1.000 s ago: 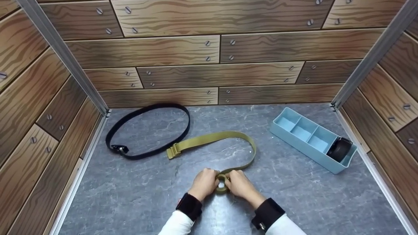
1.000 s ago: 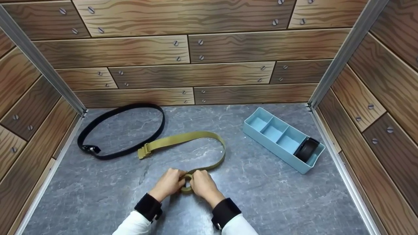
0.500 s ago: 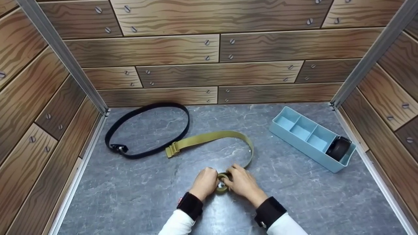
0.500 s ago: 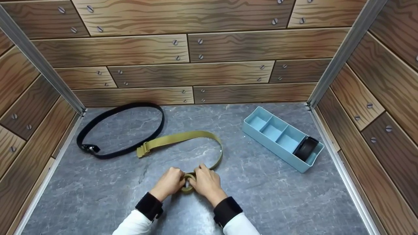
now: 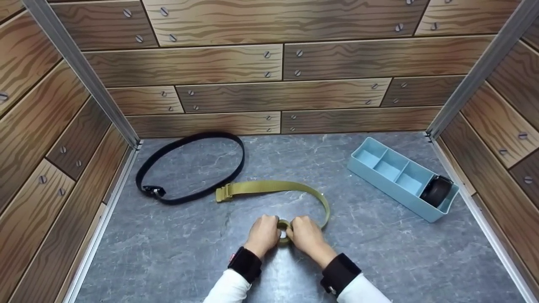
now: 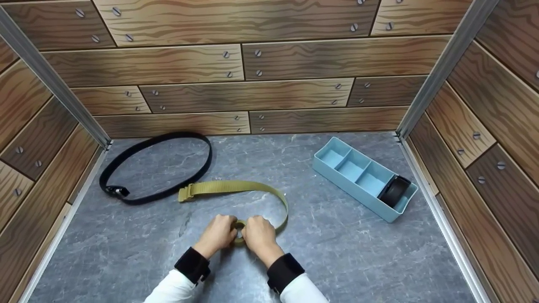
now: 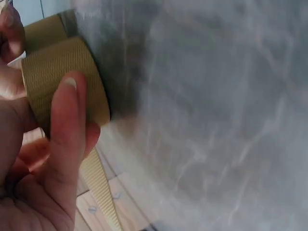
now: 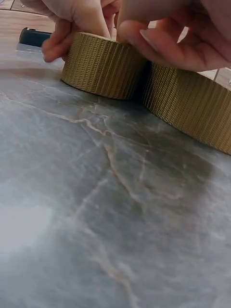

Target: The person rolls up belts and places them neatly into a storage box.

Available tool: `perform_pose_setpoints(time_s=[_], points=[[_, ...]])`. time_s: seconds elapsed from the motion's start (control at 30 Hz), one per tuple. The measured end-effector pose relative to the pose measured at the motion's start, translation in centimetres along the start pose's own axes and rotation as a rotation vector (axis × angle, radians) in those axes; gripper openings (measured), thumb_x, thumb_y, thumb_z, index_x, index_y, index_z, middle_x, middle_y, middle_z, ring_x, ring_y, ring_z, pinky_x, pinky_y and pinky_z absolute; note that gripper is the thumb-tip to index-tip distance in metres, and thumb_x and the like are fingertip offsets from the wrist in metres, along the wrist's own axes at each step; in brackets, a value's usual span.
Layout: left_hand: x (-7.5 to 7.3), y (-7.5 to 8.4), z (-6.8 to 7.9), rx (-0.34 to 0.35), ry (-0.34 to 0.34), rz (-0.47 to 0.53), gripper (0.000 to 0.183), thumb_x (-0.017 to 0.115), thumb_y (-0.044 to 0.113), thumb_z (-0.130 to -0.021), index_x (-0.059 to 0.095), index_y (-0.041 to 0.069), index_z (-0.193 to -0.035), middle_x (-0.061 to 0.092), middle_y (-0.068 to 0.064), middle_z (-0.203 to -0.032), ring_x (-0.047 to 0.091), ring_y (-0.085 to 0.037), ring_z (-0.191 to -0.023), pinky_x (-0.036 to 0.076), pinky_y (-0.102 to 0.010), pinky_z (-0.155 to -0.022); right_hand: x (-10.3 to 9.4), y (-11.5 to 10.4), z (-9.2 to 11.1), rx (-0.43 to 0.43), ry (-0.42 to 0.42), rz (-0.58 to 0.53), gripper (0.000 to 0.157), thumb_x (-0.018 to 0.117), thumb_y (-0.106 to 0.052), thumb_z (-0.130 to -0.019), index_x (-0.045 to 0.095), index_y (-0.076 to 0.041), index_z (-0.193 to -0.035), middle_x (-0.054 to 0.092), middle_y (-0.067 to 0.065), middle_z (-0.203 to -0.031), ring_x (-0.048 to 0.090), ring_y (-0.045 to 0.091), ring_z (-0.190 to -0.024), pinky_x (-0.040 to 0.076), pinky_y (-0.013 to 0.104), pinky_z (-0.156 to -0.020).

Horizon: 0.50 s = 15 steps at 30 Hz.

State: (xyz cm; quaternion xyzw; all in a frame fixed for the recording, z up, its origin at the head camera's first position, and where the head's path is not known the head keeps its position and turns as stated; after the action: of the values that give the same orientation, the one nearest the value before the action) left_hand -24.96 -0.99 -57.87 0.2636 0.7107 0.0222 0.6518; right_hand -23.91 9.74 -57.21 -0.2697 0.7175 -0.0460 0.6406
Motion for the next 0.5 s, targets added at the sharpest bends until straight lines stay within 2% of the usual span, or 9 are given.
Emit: perform_pose_setpoints(time_s=[0.13,0.27,0.37,0.5], points=[[-0.2,0.2,0.0,0.082,-0.008,-0.062,0.022,0.072,0.008,-0.075,0.058,0.01,-0.059,0.064,-0.007,-0.065,0.062,-0.026,-0.057,0.05,-0.037,-0.052,0.5,-0.6,0.2,-0.09,-0.048,0.014,0.02,0.068,-0.01,-0.083,0.058,-0.014,-0.066,0.055,0.001,-0.071,0.056,0.021,-0.058,0.047,0.036,-0.051],[0.1,0.5,0.2,0.146,-0.014,-0.071,0.02,0.071,0.007,-0.077,0.059,0.009,-0.061,0.063,-0.007,-0.063,0.062,-0.027,-0.057,0.05,-0.037,-0.052,0.8,-0.1,0.6,-0.078,-0.103,-0.033,0.012,0.065,-0.018,-0.092,0.067,-0.014,-0.081,0.056,0.0,-0.08,0.058,0.02,-0.066,0.05,0.037,-0.058],[0.1,0.0,0.4,0.124,-0.017,-0.052,0.016,0.07,0.004,-0.076,0.06,0.007,-0.064,0.063,-0.009,-0.064,0.064,-0.029,-0.06,0.05,-0.038,-0.054,0.4,1.0,0.7,-0.033,-0.099,-0.056,0.019,0.062,-0.026,-0.096,0.072,-0.012,-0.089,0.061,0.002,-0.083,0.062,0.022,-0.071,0.052,0.041,-0.064],[-0.3,-1.4,0.5,0.029,-0.018,-0.017,0.014,0.067,-0.001,-0.073,0.059,0.006,-0.065,0.063,-0.011,-0.067,0.064,-0.031,-0.063,0.051,-0.041,-0.056,-0.6,3.7,1.0,0.033,-0.098,-0.037,0.024,0.063,-0.033,-0.094,0.072,-0.01,-0.092,0.064,0.004,-0.089,0.064,0.024,-0.079,0.053,0.044,-0.071]])
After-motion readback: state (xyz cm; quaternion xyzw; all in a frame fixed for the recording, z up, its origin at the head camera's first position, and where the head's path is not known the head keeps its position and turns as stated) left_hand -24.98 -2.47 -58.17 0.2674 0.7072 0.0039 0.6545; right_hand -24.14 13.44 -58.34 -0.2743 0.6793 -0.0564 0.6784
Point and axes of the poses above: each hand's wrist, its own z-axis away from the middle knuckle, its own x-axis out of the palm, y = z × x, the point moved 7 cm from there along -z, towards the middle knuckle
